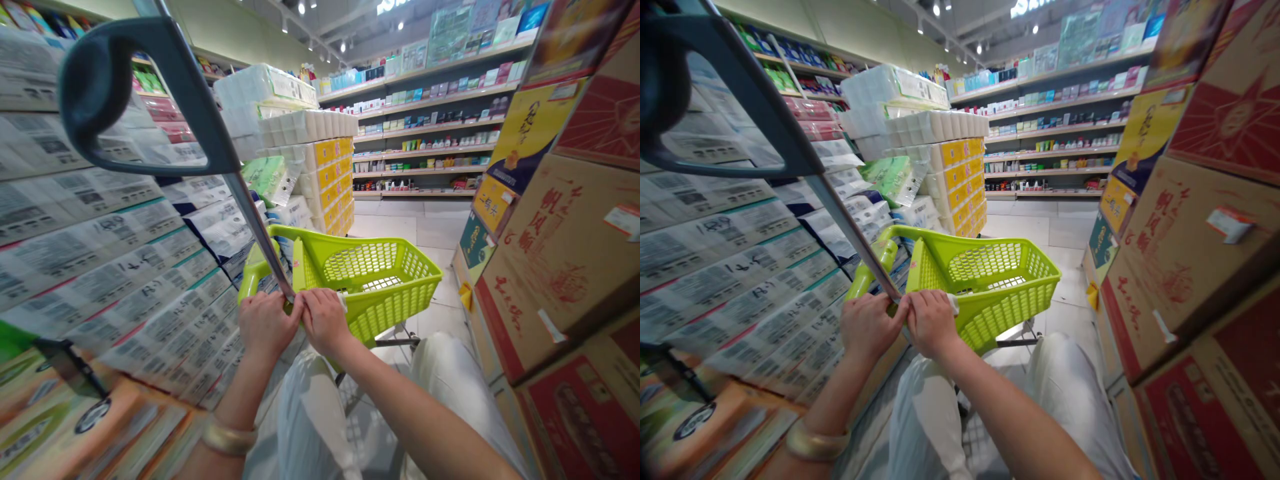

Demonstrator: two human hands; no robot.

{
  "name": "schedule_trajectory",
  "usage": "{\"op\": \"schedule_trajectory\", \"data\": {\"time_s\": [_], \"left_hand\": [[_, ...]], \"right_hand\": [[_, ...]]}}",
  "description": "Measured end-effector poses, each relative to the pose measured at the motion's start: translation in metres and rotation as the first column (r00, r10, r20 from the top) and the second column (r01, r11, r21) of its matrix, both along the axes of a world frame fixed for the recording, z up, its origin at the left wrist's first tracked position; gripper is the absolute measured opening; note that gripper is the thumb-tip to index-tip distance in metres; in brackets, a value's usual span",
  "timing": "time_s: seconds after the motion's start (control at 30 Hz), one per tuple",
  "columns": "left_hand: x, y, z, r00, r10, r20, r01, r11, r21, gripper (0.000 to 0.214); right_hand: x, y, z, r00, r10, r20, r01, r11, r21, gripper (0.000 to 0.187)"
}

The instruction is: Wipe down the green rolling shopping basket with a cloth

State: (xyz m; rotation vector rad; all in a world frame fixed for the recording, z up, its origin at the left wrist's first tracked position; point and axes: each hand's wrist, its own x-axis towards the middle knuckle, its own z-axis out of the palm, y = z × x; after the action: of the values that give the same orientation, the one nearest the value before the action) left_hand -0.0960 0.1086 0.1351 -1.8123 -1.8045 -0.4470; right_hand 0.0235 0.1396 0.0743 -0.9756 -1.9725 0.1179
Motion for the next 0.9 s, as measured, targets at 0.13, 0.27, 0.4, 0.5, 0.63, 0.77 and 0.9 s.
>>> {"op": "schedule_trajectory", "data": {"time_s": [0.13,0.27,0.4,0.5,0.63,0.77,0.9], "left_hand": [[0.000,0.001,-0.004,1.000,-0.014,0.017,0.014,0.999,0.032,0.046],[0.002,0.003,-0.009,0.998,-0.009,0.058,0.005,0.998,0.068,0.045],[0.006,0.005,-0.014,0.993,-0.014,0.118,0.001,0.994,0.108,0.043],[0.008,0.005,-0.015,0.988,-0.021,0.151,0.003,0.993,0.115,0.043],[0.006,0.005,-0.015,0.985,-0.035,0.170,0.018,0.995,0.101,0.042],[0.006,0.006,-0.017,0.980,-0.051,0.191,0.027,0.992,0.124,0.038],[0.008,0.008,-0.020,0.974,-0.071,0.216,0.035,0.986,0.165,0.034]], "right_hand": [[0.027,0.008,-0.014,0.999,-0.019,0.033,0.019,1.000,0.018,0.026],[0.052,0.017,-0.030,0.980,-0.200,0.007,0.200,0.980,-0.019,0.029],[0.031,0.012,-0.021,0.979,-0.201,-0.031,0.200,0.979,-0.039,0.028],[0.010,0.005,-0.009,0.993,-0.118,-0.025,0.117,0.993,-0.019,0.029],[0.020,0.007,-0.012,0.996,-0.078,0.040,0.077,0.997,0.026,0.031],[0.049,0.017,-0.027,0.980,-0.184,0.079,0.185,0.983,0.003,0.032],[0.042,0.017,-0.023,0.960,-0.271,0.064,0.274,0.961,-0.045,0.032]]}}
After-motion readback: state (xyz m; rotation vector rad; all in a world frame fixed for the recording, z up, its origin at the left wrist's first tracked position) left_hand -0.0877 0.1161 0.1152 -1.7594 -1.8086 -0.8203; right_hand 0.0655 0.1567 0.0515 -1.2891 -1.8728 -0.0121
